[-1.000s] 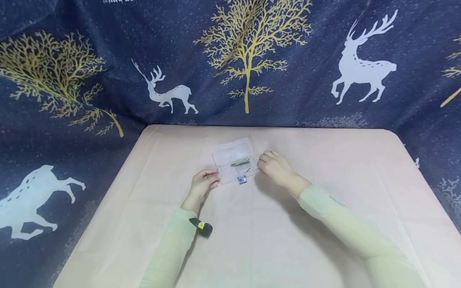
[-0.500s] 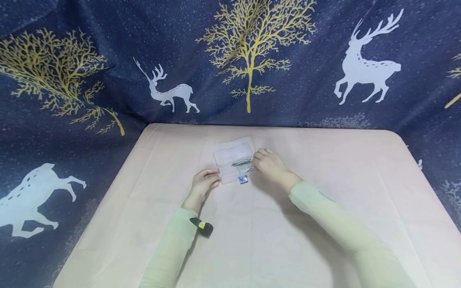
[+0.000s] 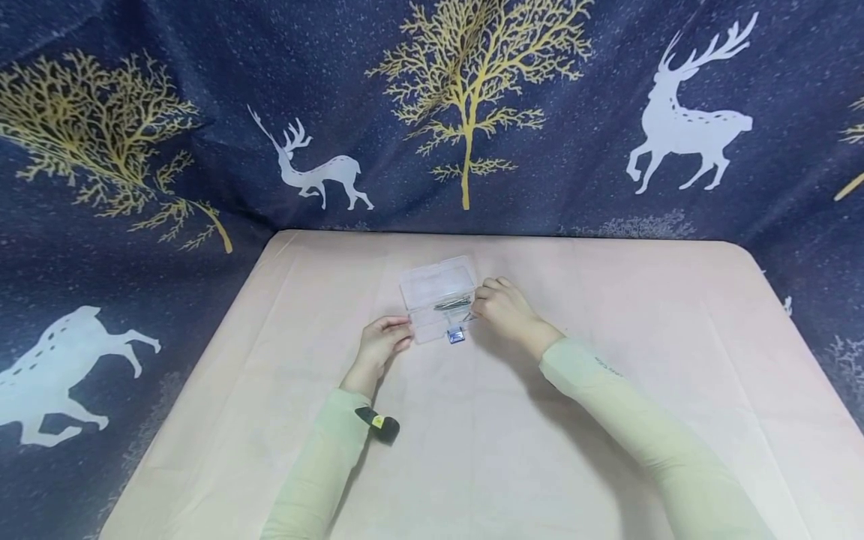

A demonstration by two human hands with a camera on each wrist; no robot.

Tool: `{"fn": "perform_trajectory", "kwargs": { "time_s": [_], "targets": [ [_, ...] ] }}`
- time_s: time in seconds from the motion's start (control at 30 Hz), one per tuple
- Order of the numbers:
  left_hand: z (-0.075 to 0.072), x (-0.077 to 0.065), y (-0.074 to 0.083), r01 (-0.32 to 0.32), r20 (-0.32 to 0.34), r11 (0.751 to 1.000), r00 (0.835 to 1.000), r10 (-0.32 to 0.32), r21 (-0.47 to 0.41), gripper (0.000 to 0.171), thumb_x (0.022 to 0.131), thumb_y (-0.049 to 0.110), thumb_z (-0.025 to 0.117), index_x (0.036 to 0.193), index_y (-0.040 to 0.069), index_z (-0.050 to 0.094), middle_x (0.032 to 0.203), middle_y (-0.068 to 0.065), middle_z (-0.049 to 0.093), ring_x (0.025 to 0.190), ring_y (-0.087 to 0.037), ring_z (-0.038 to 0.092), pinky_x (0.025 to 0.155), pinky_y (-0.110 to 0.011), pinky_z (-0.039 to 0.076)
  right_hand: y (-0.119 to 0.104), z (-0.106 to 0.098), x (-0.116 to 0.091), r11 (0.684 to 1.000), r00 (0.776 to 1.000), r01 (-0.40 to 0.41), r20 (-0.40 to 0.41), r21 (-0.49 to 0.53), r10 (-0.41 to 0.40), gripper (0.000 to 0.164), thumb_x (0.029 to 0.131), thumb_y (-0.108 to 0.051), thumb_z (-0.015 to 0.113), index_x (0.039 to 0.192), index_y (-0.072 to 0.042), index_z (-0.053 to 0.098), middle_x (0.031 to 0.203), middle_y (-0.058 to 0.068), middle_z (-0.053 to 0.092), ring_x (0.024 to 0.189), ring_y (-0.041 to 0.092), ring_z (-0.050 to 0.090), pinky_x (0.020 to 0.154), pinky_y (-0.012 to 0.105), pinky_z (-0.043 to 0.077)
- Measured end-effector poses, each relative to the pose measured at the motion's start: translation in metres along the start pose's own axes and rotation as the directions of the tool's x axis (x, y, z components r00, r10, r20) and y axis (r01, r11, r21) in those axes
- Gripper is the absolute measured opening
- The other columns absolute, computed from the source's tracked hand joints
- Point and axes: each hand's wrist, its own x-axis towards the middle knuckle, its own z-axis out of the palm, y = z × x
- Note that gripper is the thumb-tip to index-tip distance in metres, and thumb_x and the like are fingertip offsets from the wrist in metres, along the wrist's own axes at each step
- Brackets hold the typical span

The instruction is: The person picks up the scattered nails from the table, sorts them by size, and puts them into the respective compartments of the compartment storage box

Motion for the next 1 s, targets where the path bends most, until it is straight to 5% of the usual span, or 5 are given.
{"fn": "perform_trajectory", "kwargs": {
  "time_s": [0.53,1.0],
  "targets": [
    [-0.001,0.001,-0.001,-0.020,0.004,1.000,1.000,0.020,-0.022,0.028,0.083,-0.007,0.063,0.110,-0.010,0.060,0.077,0.004,0.067,0.067,-0.005,0.064,0.062,-0.014,0.058,0.008,-0.016,-0.020,0.999,0.999,0.036,0.004,-0.032,-0.036,0.005,0.078,-0.013,0.070,0.082,-0.011,0.072,0.082,0.002,0.066,0.080,0.020,0.051,0.072,0.034,0.043],
    [-0.001,0.000,-0.001,-0.005,0.007,1.000,1.000,0.005,-0.014,0.028,0.083,-0.007,0.063,0.111,-0.010,0.060,0.077,0.004,0.067,0.067,-0.005,0.064,0.063,-0.015,0.059,0.041,-0.030,-0.058,0.991,0.996,0.057,0.055,0.120,-0.064,0.009,0.074,-0.015,0.076,0.081,-0.010,0.075,0.082,0.003,0.064,0.086,0.023,0.054,0.078,0.039,0.047]
  ]
}}
